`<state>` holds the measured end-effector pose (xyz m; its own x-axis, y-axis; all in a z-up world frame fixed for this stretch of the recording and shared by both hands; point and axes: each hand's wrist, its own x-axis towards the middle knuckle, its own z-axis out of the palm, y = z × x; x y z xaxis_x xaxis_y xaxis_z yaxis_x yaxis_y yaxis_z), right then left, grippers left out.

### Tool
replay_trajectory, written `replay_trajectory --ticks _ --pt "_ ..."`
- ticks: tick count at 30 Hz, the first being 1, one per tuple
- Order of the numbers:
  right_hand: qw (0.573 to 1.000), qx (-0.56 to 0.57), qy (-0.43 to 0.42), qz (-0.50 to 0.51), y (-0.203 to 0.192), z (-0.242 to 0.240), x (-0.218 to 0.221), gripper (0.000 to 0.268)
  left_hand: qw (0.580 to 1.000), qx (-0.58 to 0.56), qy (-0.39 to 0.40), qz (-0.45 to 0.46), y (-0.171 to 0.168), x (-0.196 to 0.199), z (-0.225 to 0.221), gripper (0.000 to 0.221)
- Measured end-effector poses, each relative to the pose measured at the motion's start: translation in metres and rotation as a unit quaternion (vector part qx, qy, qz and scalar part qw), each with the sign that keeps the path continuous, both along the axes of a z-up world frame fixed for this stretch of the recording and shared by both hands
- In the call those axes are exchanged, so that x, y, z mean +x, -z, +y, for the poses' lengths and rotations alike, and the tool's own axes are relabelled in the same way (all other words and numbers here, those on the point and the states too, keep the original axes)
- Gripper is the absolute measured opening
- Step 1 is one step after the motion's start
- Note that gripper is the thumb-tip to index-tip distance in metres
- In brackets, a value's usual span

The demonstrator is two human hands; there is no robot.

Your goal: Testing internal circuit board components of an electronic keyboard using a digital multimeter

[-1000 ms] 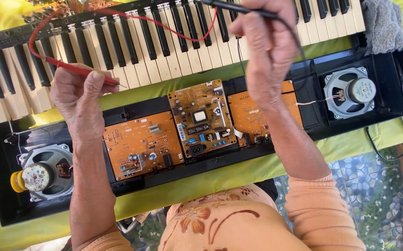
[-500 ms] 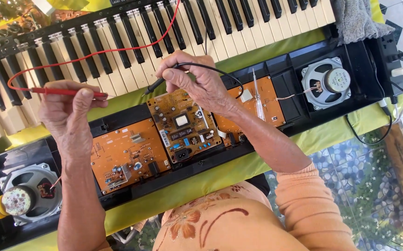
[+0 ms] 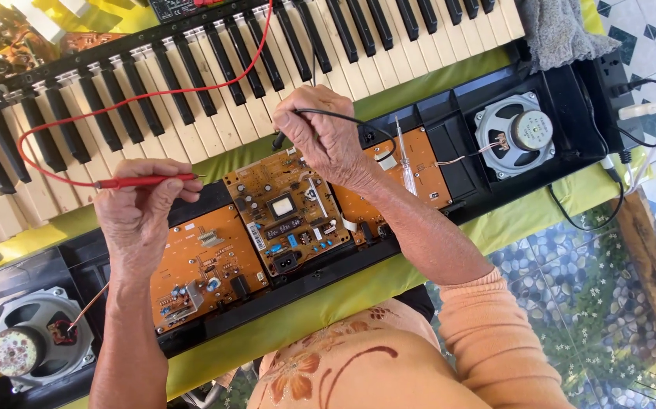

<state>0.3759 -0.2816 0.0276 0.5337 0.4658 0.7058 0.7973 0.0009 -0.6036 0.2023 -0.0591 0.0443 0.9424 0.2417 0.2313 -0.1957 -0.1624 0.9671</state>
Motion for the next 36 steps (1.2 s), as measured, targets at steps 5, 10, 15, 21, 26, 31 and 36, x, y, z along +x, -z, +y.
replay_trajectory --ticks 5,10,15,21,26,31,36 --pt "0.997 -0.02 0.045 -0.056 0.004 -0.001 0.001 0.029 1.0 0.003 0.023 -0.015 0.002 0.0 -0.001 0.013" --pt "0.998 0.001 0.044 -0.048 -0.009 -0.003 -0.003 0.028 0.999 0.038 0.003 -0.023 0.001 -0.002 -0.002 0.012" --pt "0.995 0.034 0.076 -0.051 0.016 0.0 0.008 0.034 0.998 0.048 -0.011 -0.024 0.002 -0.003 -0.004 0.009" --pt "0.99 0.023 0.096 -0.096 0.011 0.003 0.003 0.032 0.993 0.113 -0.018 -0.04 0.01 -0.005 0.003 0.008" --pt "0.991 0.022 0.072 -0.109 0.008 0.004 0.0 0.031 0.997 0.033 -0.064 -0.019 0.016 -0.006 0.003 0.019" --pt "0.994 0.016 0.051 -0.099 0.019 0.005 -0.002 0.034 0.996 -0.019 -0.085 -0.015 0.017 -0.006 0.007 0.02" --pt "0.996 -0.007 0.032 -0.086 0.008 0.005 -0.011 0.031 0.995 0.062 -0.067 -0.036 0.006 -0.006 0.006 0.013"
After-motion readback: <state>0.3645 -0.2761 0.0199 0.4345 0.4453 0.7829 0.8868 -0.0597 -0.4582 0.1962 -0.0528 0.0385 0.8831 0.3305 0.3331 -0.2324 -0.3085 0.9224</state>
